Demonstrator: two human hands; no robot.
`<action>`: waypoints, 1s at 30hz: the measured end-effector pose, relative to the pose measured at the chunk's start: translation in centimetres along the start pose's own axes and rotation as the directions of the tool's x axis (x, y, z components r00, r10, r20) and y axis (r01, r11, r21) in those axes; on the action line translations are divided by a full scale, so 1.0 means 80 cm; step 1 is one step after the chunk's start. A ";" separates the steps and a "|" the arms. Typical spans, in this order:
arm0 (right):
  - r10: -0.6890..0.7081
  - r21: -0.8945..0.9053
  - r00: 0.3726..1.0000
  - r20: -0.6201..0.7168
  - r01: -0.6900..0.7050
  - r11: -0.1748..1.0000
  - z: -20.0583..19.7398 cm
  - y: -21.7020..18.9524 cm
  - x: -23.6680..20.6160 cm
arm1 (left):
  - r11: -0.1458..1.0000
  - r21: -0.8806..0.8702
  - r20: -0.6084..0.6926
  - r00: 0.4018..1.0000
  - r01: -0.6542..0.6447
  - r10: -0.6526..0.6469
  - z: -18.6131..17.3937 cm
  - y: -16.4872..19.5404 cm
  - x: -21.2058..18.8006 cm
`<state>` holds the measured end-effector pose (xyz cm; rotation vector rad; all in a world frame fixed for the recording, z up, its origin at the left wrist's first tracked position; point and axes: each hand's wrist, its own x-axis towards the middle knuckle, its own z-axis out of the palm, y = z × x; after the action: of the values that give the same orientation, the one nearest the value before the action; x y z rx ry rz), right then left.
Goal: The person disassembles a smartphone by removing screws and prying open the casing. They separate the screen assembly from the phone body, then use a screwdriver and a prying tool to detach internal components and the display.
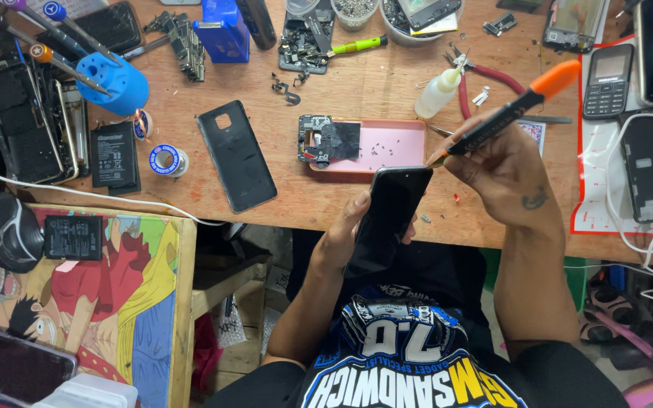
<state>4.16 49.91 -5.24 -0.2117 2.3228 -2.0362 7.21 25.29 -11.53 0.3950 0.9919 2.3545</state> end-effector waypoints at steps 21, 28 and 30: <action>0.158 0.044 0.985 0.075 -0.161 0.986 -0.015 0.024 0.009 | 0.979 -0.194 0.073 0.996 0.057 -0.043 0.004 -0.003 -0.003; -0.056 0.385 0.947 0.315 -0.074 0.920 -0.020 0.032 0.018 | 0.960 -0.260 0.105 0.992 0.102 -0.076 0.006 0.002 -0.007; -0.082 0.466 0.947 0.312 -0.077 0.882 -0.018 0.039 0.019 | 0.965 -0.254 0.122 0.992 0.063 -0.033 0.007 0.002 -0.005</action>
<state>2.24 51.49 -8.02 -0.4802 1.5809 -2.2852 7.78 25.29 -11.06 0.3968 0.6240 2.3475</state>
